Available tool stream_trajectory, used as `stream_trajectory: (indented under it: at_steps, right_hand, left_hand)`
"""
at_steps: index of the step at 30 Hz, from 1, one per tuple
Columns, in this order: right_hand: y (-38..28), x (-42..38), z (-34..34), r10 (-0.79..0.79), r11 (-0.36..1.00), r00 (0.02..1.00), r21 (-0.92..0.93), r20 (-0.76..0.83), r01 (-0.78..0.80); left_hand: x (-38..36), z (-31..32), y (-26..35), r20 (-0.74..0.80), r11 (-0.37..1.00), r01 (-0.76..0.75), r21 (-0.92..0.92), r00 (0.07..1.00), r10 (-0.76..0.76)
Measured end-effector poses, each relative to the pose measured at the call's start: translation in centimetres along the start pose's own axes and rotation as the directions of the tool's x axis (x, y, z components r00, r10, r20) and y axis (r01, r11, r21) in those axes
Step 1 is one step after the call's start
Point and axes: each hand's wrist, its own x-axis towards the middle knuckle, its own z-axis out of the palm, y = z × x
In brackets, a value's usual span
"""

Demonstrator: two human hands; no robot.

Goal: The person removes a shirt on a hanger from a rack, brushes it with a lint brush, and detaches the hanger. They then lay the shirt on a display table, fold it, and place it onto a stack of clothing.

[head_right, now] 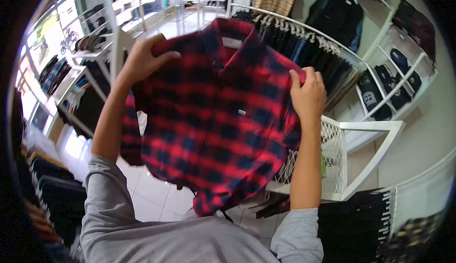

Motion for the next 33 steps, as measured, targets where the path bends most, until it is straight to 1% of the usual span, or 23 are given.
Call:
stream_trajectory:
  at_steps: [2, 4, 6, 7, 8, 9, 10, 12, 13, 14, 16, 17, 19, 20, 22, 23, 24, 26, 28, 29, 30, 32, 33]
  right_hand:
    - [-1.7, -0.9, -3.0, -0.047, 0.998, 0.998, 0.033, -0.049, 0.049]
    - [-3.7, -2.3, -6.1, -0.079, 0.986, 0.996, 0.145, -0.037, 0.084]
    - [-5.9, -4.0, -8.6, -0.153, 0.949, 0.986, 0.268, -0.074, 0.167]
    - [-6.9, -4.9, -9.6, -0.167, 0.922, 0.982, 0.339, -0.086, 0.186]
    - [-7.9, -5.7, -10.4, -0.181, 0.889, 0.978, 0.409, -0.101, 0.207]
    - [-8.9, -6.4, -11.4, -0.162, 0.851, 0.985, 0.497, -0.061, 0.171]
    - [-10.0, -7.1, -11.9, -0.183, 0.83, 0.981, 0.525, -0.065, 0.19]
    - [-12.2, -7.7, -12.4, -0.21, 0.804, 0.976, 0.557, -0.06, 0.208]
    - [-13.2, -8.0, -12.3, -0.218, 0.789, 0.975, 0.579, -0.048, 0.205]
    - [-14.2, -8.3, -12.1, -0.237, 0.774, 0.97, 0.594, -0.051, 0.22]
    - [-16.0, -8.6, -11.4, -0.247, 0.702, 0.966, 0.674, -0.073, 0.23]
    - [-17.2, -9.0, -11.2, -0.25, 0.685, 0.965, 0.69, -0.077, 0.233]
    - [-18.9, -9.7, -10.8, -0.272, 0.659, 0.958, 0.707, -0.094, 0.256]
    - [-19.8, -9.9, -10.5, -0.281, 0.648, 0.954, 0.712, -0.104, 0.269]
    - [-21.6, -10.7, -10.2, -0.282, 0.632, 0.95, 0.72, -0.13, 0.286]
    - [-22.3, -11.0, -10.1, -0.294, 0.605, 0.945, 0.738, -0.142, 0.299]
    - [-23.2, -11.4, -10.0, -0.305, 0.579, 0.94, 0.754, -0.153, 0.31]
    - [-24.9, -12.5, -9.8, -0.323, 0.579, 0.942, 0.769, -0.09, 0.272]
    - [-26.4, -13.4, -8.5, -0.356, 0.616, 0.93, 0.724, -0.095, 0.31]
    - [-27.2, -13.8, -8.5, -0.36, 0.621, 0.931, 0.728, -0.062, 0.289]
    - [-27.7, -14.0, -8.2, -0.36, 0.621, 0.931, 0.728, -0.062, 0.289]
    - [-28.7, -14.8, -7.5, -0.339, 0.609, 0.94, 0.751, -0.044, 0.256]
    - [-29.0, -15.1, -7.2, -0.327, 0.607, 0.944, 0.756, -0.043, 0.245]
  left_hand:
    - [-3.2, -5.2, 2.4, -0.025, 0.994, 0.105, -0.03, 0.994, -0.106]
    - [-7.0, -9.2, 3.9, -0.169, 0.995, 0.079, 0.059, 0.983, -0.068]
    - [-11.8, -13.0, 6.4, -0.153, 0.989, 0.149, 0.01, 0.978, -0.145]
    - [-14.0, -14.5, 7.2, -0.159, 0.984, 0.176, 0.042, 0.973, -0.167]
    - [-16.3, -16.0, 7.6, -0.177, 0.968, 0.243, 0.057, 0.957, -0.23]
    - [-18.4, -17.4, 8.2, -0.199, 0.948, 0.309, 0.07, 0.936, -0.291]
    - [-20.3, -18.9, 8.4, -0.221, 0.939, 0.331, 0.095, 0.926, -0.304]
    - [-23.3, -21.7, 8.9, -0.26, 0.944, 0.316, 0.098, 0.924, -0.282]
    - [-24.3, -22.8, 9.2, -0.271, 0.953, 0.303, 0.017, 0.919, -0.287]
    - [-25.2, -24.4, 9.1, -0.243, 0.945, 0.32, 0.074, 0.925, -0.294]
    - [-26.1, -26.4, 9.6, -0.194, 0.92, 0.378, 0.102, 0.915, -0.355]
    - [-26.9, -27.4, 9.4, -0.208, 0.914, 0.389, 0.113, 0.909, -0.361]
    - [-28.5, -28.9, 8.4, -0.082, 0.896, 0.436, 0.084, 0.899, -0.43]
    - [-29.4, -29.5, 7.8, -0.095, 0.893, 0.44, 0.091, 0.897, -0.433]
    - [-31.0, -30.7, 6.6, 0.074, 0.867, 0.483, 0.12, 0.867, -0.493]
    - [-31.7, -31.1, 6.3, 0.165, 0.83, 0.556, 0.056, 0.814, -0.556]
    - [-33.0, -31.6, 3.6, 0.29, 0.792, 0.587, 0.169, 0.739, -0.609]
    - [-34.7, -31.1, 2.0, 0.388, 0.765, 0.61, 0.205, 0.667, -0.636]
    - [-36.5, -30.2, -0.3, 0.415, 0.662, 0.703, 0.258, 0.539, -0.733]
    - [-37.0, -30.1, -0.9, 0.409, 0.633, 0.728, 0.262, 0.511, -0.756]
    - [-38.6, -29.4, -3.8, 0.39, 0.63, 0.728, 0.273, 0.515, -0.764]
    - [-38.9, -29.0, -4.5, 0.355, 0.613, 0.668, 0.422, 0.5, -0.79]
    - [-39.3, -29.0, -5.7, 0.358, 0.615, 0.667, 0.421, 0.502, -0.788]
